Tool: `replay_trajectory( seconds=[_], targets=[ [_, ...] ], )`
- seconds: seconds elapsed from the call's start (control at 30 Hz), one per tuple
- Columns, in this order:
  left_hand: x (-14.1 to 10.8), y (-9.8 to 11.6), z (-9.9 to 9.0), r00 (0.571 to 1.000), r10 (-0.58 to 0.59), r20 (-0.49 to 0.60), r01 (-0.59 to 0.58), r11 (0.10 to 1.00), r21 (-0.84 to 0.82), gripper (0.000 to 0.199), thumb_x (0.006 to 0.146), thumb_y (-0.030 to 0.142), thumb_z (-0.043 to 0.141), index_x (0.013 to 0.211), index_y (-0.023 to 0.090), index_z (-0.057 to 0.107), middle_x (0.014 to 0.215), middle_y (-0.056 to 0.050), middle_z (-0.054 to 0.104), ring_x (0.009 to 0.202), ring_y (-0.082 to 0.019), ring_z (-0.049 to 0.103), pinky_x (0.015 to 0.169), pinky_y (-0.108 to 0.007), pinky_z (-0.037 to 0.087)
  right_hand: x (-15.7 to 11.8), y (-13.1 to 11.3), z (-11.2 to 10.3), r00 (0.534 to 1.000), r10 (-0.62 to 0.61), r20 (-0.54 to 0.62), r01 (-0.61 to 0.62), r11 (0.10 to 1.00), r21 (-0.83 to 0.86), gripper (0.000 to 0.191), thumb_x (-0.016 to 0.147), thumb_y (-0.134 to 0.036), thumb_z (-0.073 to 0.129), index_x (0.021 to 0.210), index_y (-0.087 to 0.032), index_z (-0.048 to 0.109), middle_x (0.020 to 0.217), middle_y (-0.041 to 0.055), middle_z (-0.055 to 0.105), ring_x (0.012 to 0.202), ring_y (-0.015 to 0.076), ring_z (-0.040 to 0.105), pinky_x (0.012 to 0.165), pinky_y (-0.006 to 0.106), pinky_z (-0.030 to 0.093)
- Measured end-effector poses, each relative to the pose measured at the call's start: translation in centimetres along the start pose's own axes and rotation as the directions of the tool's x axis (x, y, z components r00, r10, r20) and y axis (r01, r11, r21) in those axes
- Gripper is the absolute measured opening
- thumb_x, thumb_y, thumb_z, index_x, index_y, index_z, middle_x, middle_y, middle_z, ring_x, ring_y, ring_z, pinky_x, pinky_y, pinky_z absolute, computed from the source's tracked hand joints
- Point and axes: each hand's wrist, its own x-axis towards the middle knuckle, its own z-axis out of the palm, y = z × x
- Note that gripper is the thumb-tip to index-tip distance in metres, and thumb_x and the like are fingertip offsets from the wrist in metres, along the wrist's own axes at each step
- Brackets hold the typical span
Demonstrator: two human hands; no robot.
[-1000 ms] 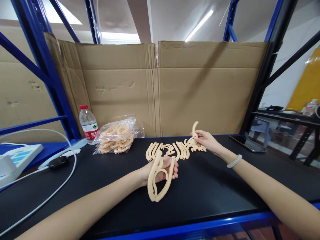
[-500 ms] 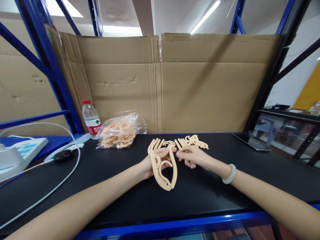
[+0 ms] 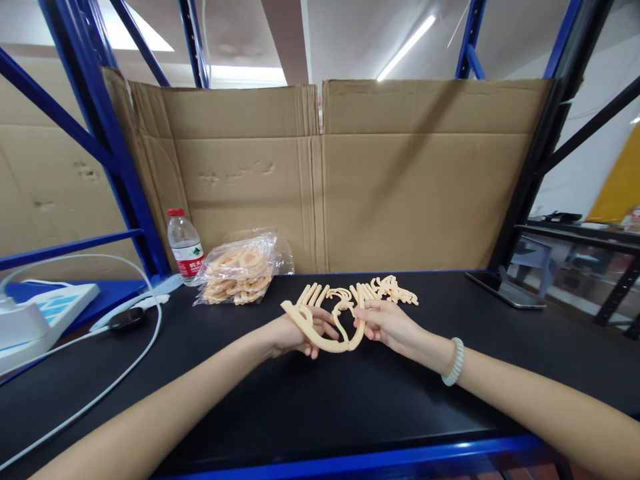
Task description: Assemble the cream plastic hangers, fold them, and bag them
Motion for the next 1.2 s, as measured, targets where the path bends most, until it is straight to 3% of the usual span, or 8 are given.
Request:
replay_trajectory(
  seconds=[0.27, 0.37, 0.5, 0.73, 0.9, 0.97, 1.07, 1.2],
  targets=[
    [-2.8, 3.5, -2.1, 0.921, -0.201, 0.334, 0.219, 0.976, -0.016, 0.057, 0.064, 0.013, 0.075, 0.118, 0.017, 0.058, 0.124, -0.014, 0.06, 0.062, -0.011, 0.065, 0.059, -0.024, 0.05, 0.5, 0.0, -0.9, 0.947, -0.224, -0.232, 0.221, 0.974, -0.041, 0.036, 0.068, -0.043, 0.077, 0.071, -0.014, 0.056, 0.06, -0.0022, 0.057, 0.043, 0.004, 0.047, 0.038, 0.016, 0.033],
    [-2.6, 3.5, -1.0, 0.966, -0.106, 0.236, 0.151, 0.971, -0.184, 0.051, 0.065, 0.014, 0.078, 0.113, 0.014, 0.061, 0.116, -0.012, 0.064, 0.069, -0.009, 0.063, 0.07, -0.025, 0.049, 0.2, -0.3, -0.6, 0.934, -0.245, -0.261, 0.222, 0.968, -0.115, 0.038, 0.066, -0.045, 0.077, 0.075, -0.015, 0.057, 0.06, -0.0021, 0.058, 0.04, 0.0047, 0.047, 0.036, 0.017, 0.033],
    [-1.4, 1.9, 1.0, 0.998, 0.037, 0.044, -0.022, 0.954, -0.3, 0.029, 0.07, 0.025, 0.078, 0.092, 0.009, 0.066, 0.081, -0.004, 0.064, 0.061, -0.004, 0.052, 0.064, -0.019, 0.043, -0.3, -0.1, 0.2, 0.952, -0.26, -0.16, 0.221, 0.949, -0.226, 0.04, 0.068, -0.047, 0.075, 0.082, -0.014, 0.058, 0.063, 0.0001, 0.062, 0.035, 0.0053, 0.047, 0.031, 0.017, 0.031],
    [-0.3, 0.0, 2.4, 0.975, 0.203, -0.091, -0.199, 0.978, 0.057, 0.037, 0.078, 0.048, 0.066, 0.078, 0.013, 0.059, 0.06, 0.0, 0.06, 0.042, -0.006, 0.045, 0.043, -0.02, 0.03, -0.7, 0.3, 0.7, 0.95, -0.296, -0.103, 0.27, 0.94, -0.208, 0.064, 0.072, -0.047, 0.072, 0.119, -0.02, 0.038, 0.067, -0.0025, 0.064, 0.036, 0.0108, 0.054, 0.03, 0.017, 0.037],
    [0.0, -0.3, 2.2, 0.937, 0.283, -0.207, -0.286, 0.958, 0.016, 0.038, 0.081, 0.052, 0.06, 0.084, 0.014, 0.056, 0.059, 0.001, 0.059, 0.046, -0.009, 0.051, 0.046, -0.021, 0.037, -0.3, -0.2, -0.3, 0.875, -0.435, -0.215, 0.363, 0.881, -0.304, 0.077, 0.074, -0.048, 0.07, 0.131, -0.025, 0.025, 0.086, 0.0011, 0.06, 0.045, 0.0122, 0.058, 0.038, 0.024, 0.047],
    [0.1, -0.4, 2.1, 0.918, 0.303, -0.257, -0.32, 0.947, -0.023, 0.04, 0.081, 0.053, 0.06, 0.085, 0.013, 0.056, 0.059, 0.001, 0.059, 0.047, -0.009, 0.052, 0.047, -0.021, 0.039, -0.3, -0.3, -0.8, 0.803, -0.54, -0.252, 0.384, 0.793, -0.473, 0.075, 0.074, -0.044, 0.071, 0.134, -0.027, 0.028, 0.099, 0.0045, 0.056, 0.061, 0.0149, 0.061, 0.051, 0.031, 0.053],
    [0.0, -0.5, 2.3, 0.906, 0.296, -0.302, -0.335, 0.939, -0.084, 0.043, 0.077, 0.053, 0.064, 0.086, 0.013, 0.055, 0.065, -0.002, 0.063, 0.05, -0.01, 0.057, 0.051, -0.023, 0.043, -0.6, -0.4, -1.1, 0.669, -0.723, -0.17, 0.348, 0.507, -0.788, 0.045, 0.08, -0.038, 0.066, 0.121, -0.027, 0.051, 0.108, 0.0075, 0.048, 0.095, 0.0227, 0.056, 0.082, 0.043, 0.051],
    [-0.2, -0.6, 2.9, 0.911, 0.236, -0.337, -0.312, 0.931, -0.191, 0.049, 0.07, 0.054, 0.071, 0.088, 0.012, 0.053, 0.069, -0.004, 0.066, 0.055, -0.012, 0.062, 0.055, -0.025, 0.048, -1.0, -0.5, -0.9, 0.586, -0.81, 0.0, 0.313, 0.226, -0.922, 0.025, 0.084, -0.035, 0.062, 0.106, -0.024, 0.063, 0.127, 0.0116, 0.037, 0.119, 0.0298, 0.043, 0.099, 0.049, 0.039]
  ],
)
